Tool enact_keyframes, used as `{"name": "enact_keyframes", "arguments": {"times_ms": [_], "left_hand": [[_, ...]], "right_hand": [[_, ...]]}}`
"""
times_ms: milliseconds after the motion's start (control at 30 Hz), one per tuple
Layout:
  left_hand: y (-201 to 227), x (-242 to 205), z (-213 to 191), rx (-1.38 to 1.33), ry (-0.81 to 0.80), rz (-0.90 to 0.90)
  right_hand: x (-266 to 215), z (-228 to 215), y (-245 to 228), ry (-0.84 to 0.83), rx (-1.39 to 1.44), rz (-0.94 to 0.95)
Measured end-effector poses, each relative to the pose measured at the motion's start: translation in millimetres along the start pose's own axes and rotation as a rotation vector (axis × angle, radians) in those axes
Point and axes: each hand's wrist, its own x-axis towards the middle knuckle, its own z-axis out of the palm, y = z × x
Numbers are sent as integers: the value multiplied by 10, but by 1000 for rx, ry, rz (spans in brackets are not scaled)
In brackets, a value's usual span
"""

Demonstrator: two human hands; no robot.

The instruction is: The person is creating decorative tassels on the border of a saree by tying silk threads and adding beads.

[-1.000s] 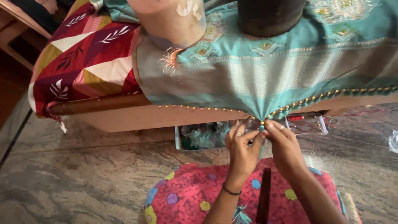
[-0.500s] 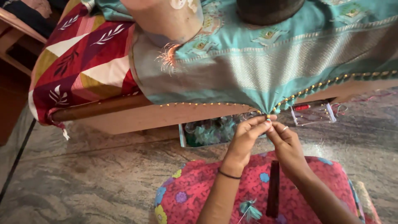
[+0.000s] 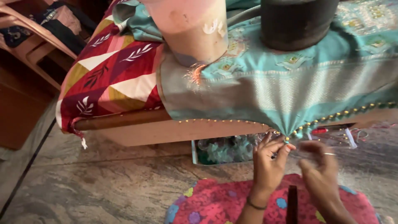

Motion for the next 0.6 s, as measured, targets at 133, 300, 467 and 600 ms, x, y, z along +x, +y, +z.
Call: {"name": "enact_keyframes", "arguments": {"times_ms": [133, 300, 467, 600], "left_hand": [[2, -76, 6, 228, 56, -108], [-295, -175, 61, 216, 111, -18], [-100, -98, -66, 214, 26, -176], [-213, -105, -68, 232, 30, -137]], "right_hand": [[28, 440, -645, 279, -392, -590], [549, 1406, -1475, 47, -449, -557], [968, 1870, -1462, -94, -270, -528], [973, 1807, -1411, -34, -264, -532]]}}
